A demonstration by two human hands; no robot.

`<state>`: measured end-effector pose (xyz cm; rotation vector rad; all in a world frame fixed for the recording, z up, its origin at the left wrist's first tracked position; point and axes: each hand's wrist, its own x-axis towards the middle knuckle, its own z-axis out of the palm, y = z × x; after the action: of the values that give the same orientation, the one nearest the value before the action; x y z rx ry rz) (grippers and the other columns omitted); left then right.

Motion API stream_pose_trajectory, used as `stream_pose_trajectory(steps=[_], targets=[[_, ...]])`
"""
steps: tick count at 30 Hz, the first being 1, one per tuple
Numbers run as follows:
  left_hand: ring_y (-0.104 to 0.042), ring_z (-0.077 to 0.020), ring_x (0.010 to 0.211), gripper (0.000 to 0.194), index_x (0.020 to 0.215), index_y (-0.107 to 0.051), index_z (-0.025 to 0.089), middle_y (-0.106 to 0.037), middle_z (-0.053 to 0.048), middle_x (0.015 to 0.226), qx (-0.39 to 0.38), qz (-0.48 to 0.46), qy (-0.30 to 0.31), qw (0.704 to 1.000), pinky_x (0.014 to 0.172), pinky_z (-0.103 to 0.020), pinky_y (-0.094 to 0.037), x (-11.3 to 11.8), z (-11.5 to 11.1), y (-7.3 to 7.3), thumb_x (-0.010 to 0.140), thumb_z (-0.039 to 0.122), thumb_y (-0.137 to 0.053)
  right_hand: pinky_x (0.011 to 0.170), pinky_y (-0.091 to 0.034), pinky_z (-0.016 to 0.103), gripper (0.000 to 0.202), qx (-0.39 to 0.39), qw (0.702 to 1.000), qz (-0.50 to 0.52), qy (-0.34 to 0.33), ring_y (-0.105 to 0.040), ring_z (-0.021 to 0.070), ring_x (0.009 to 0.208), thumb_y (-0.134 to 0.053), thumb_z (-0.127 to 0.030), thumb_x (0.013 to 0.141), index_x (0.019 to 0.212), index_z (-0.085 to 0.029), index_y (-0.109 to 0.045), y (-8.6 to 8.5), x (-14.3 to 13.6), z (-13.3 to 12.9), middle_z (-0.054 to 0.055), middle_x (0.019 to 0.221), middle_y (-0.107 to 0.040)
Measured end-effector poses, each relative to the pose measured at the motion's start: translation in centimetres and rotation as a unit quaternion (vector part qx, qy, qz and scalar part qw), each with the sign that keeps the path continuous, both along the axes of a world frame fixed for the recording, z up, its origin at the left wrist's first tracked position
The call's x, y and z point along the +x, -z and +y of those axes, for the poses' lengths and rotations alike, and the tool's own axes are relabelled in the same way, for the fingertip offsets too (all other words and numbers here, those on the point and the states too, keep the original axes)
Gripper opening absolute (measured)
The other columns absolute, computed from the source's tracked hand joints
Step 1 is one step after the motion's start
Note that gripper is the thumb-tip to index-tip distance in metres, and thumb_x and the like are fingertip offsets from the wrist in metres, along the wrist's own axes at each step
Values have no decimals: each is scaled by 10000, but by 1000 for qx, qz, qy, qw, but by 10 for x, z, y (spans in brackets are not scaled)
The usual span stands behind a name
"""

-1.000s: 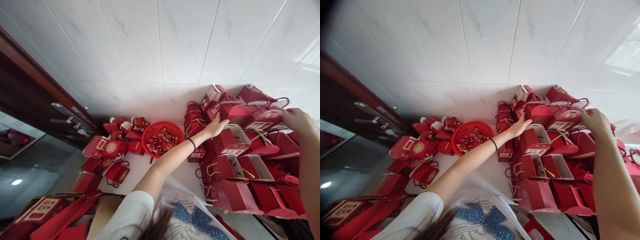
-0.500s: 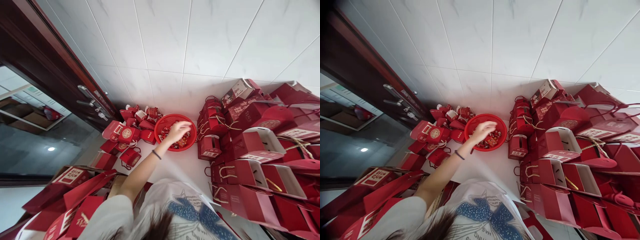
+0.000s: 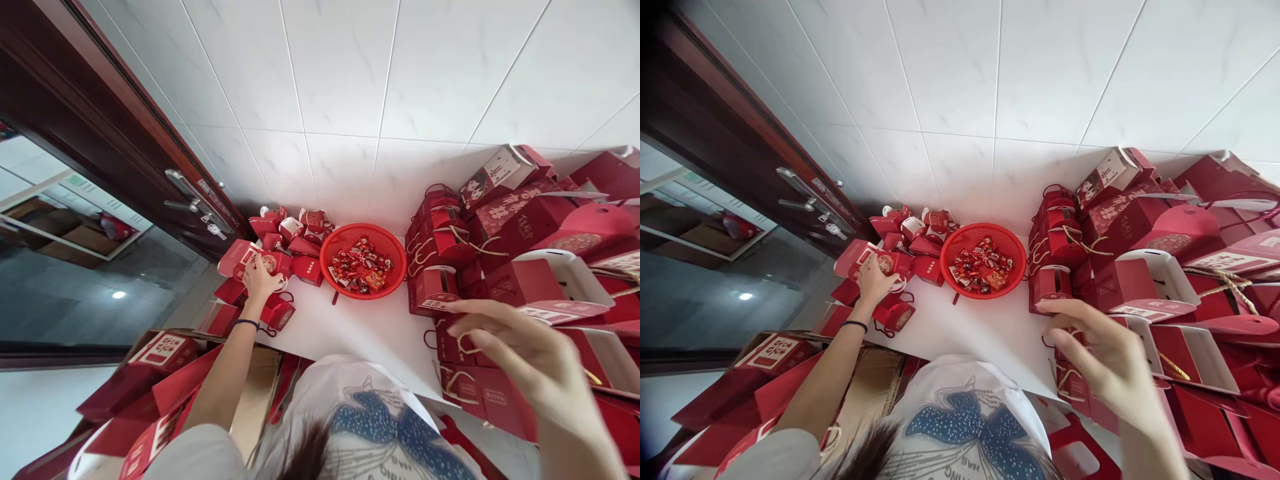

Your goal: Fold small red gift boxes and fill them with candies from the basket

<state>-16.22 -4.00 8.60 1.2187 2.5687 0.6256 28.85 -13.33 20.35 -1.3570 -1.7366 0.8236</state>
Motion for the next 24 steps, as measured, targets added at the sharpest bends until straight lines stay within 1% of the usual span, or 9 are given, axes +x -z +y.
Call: stream_pose_trajectory(steps=[2,4,7,9,13,15,17,20,24], targets=[[-468,-411,1322,833,1416,-426,115,-501,-237,1421,35,-59,-5,998,1079,-544,-390,-2,0,-8,681,323,-756,712,-577,281,334,-45,998,28,-46,-702,202,843,-637,-470,886,1100,-221,-701,16,-29,8,84,995,-728],[-602,-345,1167,644,1288,-546,151,-638,-170,1247,54,-197,-10,979,965,-468,-504,1,-1,-16,737,451,-691,723,-576,283,341,-57,994,46,-76,-699,187,835,-622,-460,893,1111,-204,-677,39,-56,18,87,1045,-718],[-698,-244,818,544,1104,-637,173,-708,-96,919,6,-438,-17,899,726,-358,-583,19,-10,-24,801,615,-545,726,-574,298,431,-64,992,51,-95,-683,159,760,-608,-464,888,1225,-194,-603,72,-94,28,105,1119,-689],[-678,-211,683,569,1069,-650,176,-695,-70,805,-58,-518,4,854,642,-325,-577,41,-20,-23,790,660,-539,731,-573,314,546,-66,993,39,-88,-675,158,756,-609,-489,876,1332,-199,-528,86,-117,29,122,1189,-657],[-667,-196,618,605,1133,-635,229,-701,-38,775,-200,-570,83,793,643,-329,-572,87,-43,-5,789,713,-522,742,-557,356,805,-72,994,-56,-64,-673,215,876,-685,-504,793,1490,-251,-373,99,-147,27,146,1368,-543],[-662,-197,587,647,1085,-647,210,-700,-50,748,-271,-571,94,769,637,-329,-569,101,-51,10,791,759,-472,764,-538,356,816,-99,986,-113,-73,-667,240,934,-715,-430,749,1484,-283,-391,106,-150,25,128,1424,-500],[-667,-204,574,691,1044,-651,192,-694,-62,711,-314,-565,95,757,631,-325,-569,108,-56,25,804,790,-402,800,-514,340,734,-140,976,-136,-100,-661,232,929,-690,-312,727,1426,-284,-467,119,-146,25,99,1337,-576],[-696,-226,601,806,1106,-631,197,-694,-64,691,-335,-574,96,741,629,-328,-575,112,-59,45,790,851,-281,827,-490,306,639,-209,970,-74,-98,-644,197,900,-593,-159,672,1302,-259,-562,149,-134,25,64,1140,-670],[-717,-259,645,859,1216,-590,184,-711,-75,666,-368,-577,122,719,610,-333,-568,118,-63,61,790,852,-257,668,-488,273,619,-355,929,102,16,-621,172,744,-490,-148,587,1198,-207,-572,195,-119,26,40,908,-674]])
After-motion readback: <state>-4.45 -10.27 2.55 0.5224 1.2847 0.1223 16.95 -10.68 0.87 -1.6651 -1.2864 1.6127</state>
